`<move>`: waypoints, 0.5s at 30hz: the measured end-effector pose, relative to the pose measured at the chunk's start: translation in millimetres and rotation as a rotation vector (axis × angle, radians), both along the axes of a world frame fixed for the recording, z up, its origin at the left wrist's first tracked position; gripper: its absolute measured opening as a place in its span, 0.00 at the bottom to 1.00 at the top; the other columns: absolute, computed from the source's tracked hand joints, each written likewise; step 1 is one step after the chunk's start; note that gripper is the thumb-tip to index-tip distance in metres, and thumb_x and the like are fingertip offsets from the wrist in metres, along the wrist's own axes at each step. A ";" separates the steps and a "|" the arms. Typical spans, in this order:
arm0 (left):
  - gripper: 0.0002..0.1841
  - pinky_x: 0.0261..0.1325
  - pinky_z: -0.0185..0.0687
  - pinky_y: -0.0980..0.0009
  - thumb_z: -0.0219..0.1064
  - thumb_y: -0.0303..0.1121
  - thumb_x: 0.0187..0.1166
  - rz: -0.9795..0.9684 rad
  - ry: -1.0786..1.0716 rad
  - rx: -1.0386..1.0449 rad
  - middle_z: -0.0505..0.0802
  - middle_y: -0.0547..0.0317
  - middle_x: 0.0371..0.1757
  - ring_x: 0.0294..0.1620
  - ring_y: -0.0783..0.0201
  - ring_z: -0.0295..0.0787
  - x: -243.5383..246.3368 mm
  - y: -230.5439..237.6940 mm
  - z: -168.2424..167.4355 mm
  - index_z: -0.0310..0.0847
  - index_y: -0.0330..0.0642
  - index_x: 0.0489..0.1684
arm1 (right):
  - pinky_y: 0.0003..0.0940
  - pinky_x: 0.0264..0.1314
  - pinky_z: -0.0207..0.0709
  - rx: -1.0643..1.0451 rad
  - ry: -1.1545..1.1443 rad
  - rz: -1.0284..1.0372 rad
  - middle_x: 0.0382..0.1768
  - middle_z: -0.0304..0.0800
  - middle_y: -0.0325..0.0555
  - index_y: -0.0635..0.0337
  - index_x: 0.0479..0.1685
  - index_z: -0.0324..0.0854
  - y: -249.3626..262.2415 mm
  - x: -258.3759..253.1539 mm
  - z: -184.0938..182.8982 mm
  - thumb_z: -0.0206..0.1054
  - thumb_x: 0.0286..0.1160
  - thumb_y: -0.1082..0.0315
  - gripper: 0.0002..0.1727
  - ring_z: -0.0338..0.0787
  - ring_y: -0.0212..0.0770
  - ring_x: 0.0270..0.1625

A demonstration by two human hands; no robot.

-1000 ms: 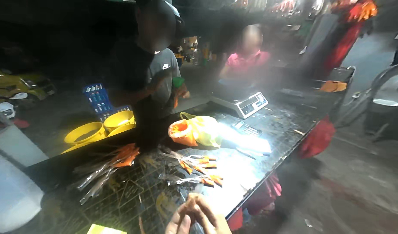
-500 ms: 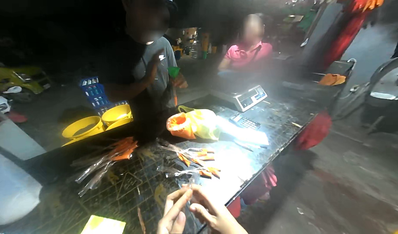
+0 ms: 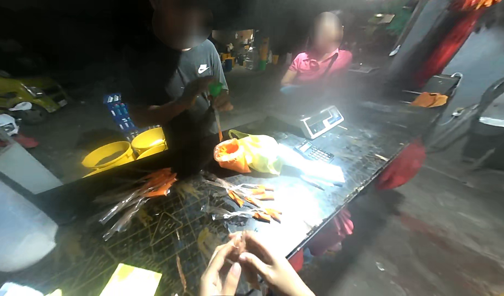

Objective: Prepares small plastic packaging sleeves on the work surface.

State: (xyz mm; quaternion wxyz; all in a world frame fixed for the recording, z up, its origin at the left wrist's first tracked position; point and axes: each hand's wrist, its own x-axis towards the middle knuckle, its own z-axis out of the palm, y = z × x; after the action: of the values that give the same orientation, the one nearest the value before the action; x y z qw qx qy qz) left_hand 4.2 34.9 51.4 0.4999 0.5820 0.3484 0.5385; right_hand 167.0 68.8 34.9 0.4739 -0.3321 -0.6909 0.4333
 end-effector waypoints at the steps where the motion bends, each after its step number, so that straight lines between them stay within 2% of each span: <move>1: 0.16 0.69 0.82 0.75 0.57 0.20 0.82 0.061 -0.021 -0.004 0.89 0.54 0.63 0.63 0.76 0.85 3.4 -0.7 -1.0 0.76 0.20 0.65 | 0.18 0.57 0.80 0.000 0.002 -0.015 0.51 0.91 0.51 0.77 0.62 0.78 -1.6 -2.0 -0.5 0.58 0.81 0.76 0.16 0.88 0.23 0.50; 3: 0.10 0.60 0.86 0.78 0.60 0.17 0.79 0.200 -0.103 -0.025 0.93 0.71 0.50 0.54 0.81 0.89 10.8 -0.2 -4.1 0.83 0.34 0.51 | 0.18 0.56 0.78 0.013 -0.022 -0.020 0.51 0.91 0.53 0.77 0.62 0.80 -5.4 -4.7 -0.7 0.57 0.84 0.75 0.16 0.87 0.24 0.49; 4: 0.10 0.58 0.86 0.79 0.60 0.17 0.79 0.242 -0.151 -0.041 0.94 0.76 0.47 0.51 0.82 0.89 12.8 0.9 -5.0 0.84 0.40 0.47 | 0.19 0.59 0.79 0.027 -0.055 -0.012 0.53 0.91 0.55 0.76 0.63 0.81 -7.0 -5.0 0.3 0.57 0.85 0.75 0.16 0.88 0.26 0.51; 6: 0.13 0.57 0.86 0.79 0.56 0.17 0.81 0.237 -0.240 -0.096 0.94 0.77 0.45 0.50 0.82 0.89 12.7 2.7 -4.4 0.84 0.46 0.45 | 0.22 0.57 0.79 0.066 -0.111 0.002 0.50 0.92 0.58 0.76 0.63 0.81 -9.5 -4.7 0.7 0.56 0.86 0.74 0.16 0.89 0.30 0.47; 9: 0.14 0.52 0.85 0.79 0.47 0.21 0.85 0.136 -0.283 -0.194 0.90 0.74 0.44 0.46 0.79 0.87 7.9 5.9 0.4 0.79 0.46 0.50 | 0.23 0.42 0.77 0.096 -0.188 -0.036 0.37 0.90 0.55 0.74 0.55 0.84 -11.1 -1.9 1.5 0.56 0.86 0.73 0.14 0.83 0.31 0.33; 11: 0.12 0.53 0.83 0.80 0.49 0.20 0.84 0.096 -0.242 -0.186 0.88 0.74 0.46 0.46 0.80 0.86 5.7 8.1 2.3 0.73 0.42 0.58 | 0.22 0.36 0.74 0.125 -0.208 -0.041 0.30 0.88 0.53 0.74 0.49 0.85 -9.8 1.4 -1.8 0.57 0.86 0.73 0.13 0.79 0.30 0.28; 13: 0.15 0.55 0.84 0.78 0.52 0.19 0.82 0.095 -0.210 -0.167 0.89 0.73 0.47 0.47 0.79 0.86 5.9 9.8 1.9 0.76 0.35 0.63 | 0.22 0.38 0.75 0.148 -0.207 -0.061 0.30 0.88 0.53 0.75 0.46 0.85 -10.1 1.6 -3.6 0.57 0.85 0.74 0.13 0.82 0.31 0.29; 15: 0.18 0.59 0.84 0.77 0.54 0.20 0.82 0.074 -0.176 -0.149 0.89 0.71 0.51 0.51 0.79 0.86 8.2 10.1 1.5 0.74 0.31 0.69 | 0.24 0.43 0.79 0.140 -0.198 -0.110 0.32 0.90 0.55 0.75 0.45 0.84 -12.5 1.4 -2.3 0.56 0.85 0.74 0.13 0.87 0.32 0.34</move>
State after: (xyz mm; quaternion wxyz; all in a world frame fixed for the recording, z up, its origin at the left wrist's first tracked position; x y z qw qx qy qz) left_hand 12.4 44.9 52.9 0.5502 0.4803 0.3635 0.5784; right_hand 168.4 56.4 32.6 0.4484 -0.3765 -0.7437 0.3226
